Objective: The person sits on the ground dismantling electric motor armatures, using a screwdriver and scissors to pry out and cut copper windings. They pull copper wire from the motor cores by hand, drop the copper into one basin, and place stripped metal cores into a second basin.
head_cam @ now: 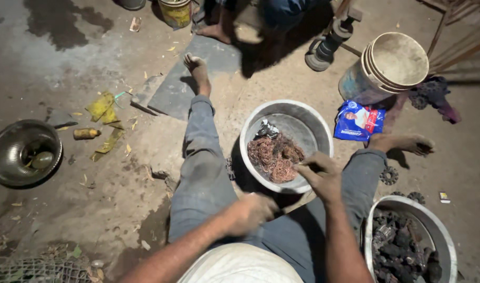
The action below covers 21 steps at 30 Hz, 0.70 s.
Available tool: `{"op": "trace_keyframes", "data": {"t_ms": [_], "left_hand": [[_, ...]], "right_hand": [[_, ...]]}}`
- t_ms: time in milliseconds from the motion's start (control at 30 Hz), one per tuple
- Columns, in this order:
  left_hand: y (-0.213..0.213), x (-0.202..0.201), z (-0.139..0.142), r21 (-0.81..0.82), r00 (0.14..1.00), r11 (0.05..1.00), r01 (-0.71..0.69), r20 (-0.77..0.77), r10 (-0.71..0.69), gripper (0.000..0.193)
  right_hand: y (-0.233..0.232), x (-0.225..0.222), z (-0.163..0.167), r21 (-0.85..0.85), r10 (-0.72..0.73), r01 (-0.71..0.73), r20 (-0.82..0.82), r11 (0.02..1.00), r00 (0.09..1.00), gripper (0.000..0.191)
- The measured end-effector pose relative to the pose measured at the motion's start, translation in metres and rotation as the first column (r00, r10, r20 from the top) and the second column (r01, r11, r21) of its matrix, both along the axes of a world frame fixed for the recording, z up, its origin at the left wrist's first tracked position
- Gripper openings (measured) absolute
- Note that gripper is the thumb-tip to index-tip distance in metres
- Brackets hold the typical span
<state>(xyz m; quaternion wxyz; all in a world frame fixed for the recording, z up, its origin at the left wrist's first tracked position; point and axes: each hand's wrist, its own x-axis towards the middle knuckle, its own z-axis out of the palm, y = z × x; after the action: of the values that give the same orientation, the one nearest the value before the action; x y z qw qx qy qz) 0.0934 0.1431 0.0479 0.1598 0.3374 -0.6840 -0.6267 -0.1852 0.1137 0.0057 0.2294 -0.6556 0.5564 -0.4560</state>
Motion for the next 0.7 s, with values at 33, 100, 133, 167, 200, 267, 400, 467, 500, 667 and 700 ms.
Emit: {"op": "trace_keyframes", "data": {"t_ms": [33, 100, 133, 167, 200, 267, 400, 467, 500, 667, 700], "left_hand": [[0.010, -0.004, 0.003, 0.091, 0.978, 0.986, 0.137, -0.169, -0.120, 0.030], [0.016, -0.003, 0.013, 0.094, 0.933, 0.995, 0.027, -0.359, 0.008, 0.031], [0.012, 0.000, 0.020, 0.109, 0.889, 0.994, -0.032, -0.451, 0.078, 0.031], [0.001, 0.006, 0.027, 0.268, 0.704, 0.955, -0.127, -0.654, 0.277, 0.032], [-0.016, 0.012, 0.033, 0.431, 0.442, 0.887, -0.165, -0.772, 0.457, 0.032], [-0.035, 0.042, 0.044, -0.044, 0.537, 0.685, -0.727, -0.658, 0.528, 0.033], [-0.080, 0.064, 0.031, -0.723, 0.827, 0.472, -0.505, -0.249, 0.504, 0.017], [-0.072, 0.052, 0.016, -0.755, 0.899, 0.587, -0.293, -0.008, 0.438, 0.017], [-0.053, 0.042, 0.009, -0.636, 0.920, 0.727, -0.259, 0.068, 0.387, 0.016], [0.018, -0.003, -0.004, 0.213, 0.962, 0.977, -0.001, -0.268, 0.060, 0.037], [0.020, -0.007, -0.003, 0.214, 0.928, 0.973, -0.082, -0.341, 0.153, 0.039]], "right_hand": [[-0.001, 0.006, -0.015, 0.058, 0.020, -0.022, 0.041, 0.998, 0.999, 0.018], [0.009, 0.030, -0.045, 0.169, 0.045, -0.067, 0.128, 0.983, 0.991, 0.021], [0.021, 0.047, -0.060, 0.419, -0.116, -0.043, 0.347, 0.907, 0.930, 0.010], [0.035, 0.068, -0.072, 0.639, -0.324, -0.078, 0.486, 0.765, 0.812, 0.011], [0.051, 0.088, -0.079, 0.325, -0.064, -0.035, 0.291, 0.945, 0.955, 0.011], [0.063, 0.104, -0.076, 0.072, 0.192, -0.191, 0.001, 0.979, 0.981, 0.015], [0.061, 0.085, -0.030, 0.155, 0.115, -0.093, -0.139, 0.984, 0.984, 0.029], [0.057, 0.057, -0.005, 0.116, -0.122, 0.122, -0.006, 0.986, 0.993, 0.023], [0.048, 0.042, 0.003, 0.097, -0.148, 0.149, -0.023, 0.984, 0.989, 0.021], [0.050, 0.032, -0.012, 0.257, -0.153, 0.151, -0.010, 0.955, 0.988, 0.018], [0.058, 0.047, -0.020, 0.390, -0.184, 0.145, 0.063, 0.909, 0.981, 0.019]]}}
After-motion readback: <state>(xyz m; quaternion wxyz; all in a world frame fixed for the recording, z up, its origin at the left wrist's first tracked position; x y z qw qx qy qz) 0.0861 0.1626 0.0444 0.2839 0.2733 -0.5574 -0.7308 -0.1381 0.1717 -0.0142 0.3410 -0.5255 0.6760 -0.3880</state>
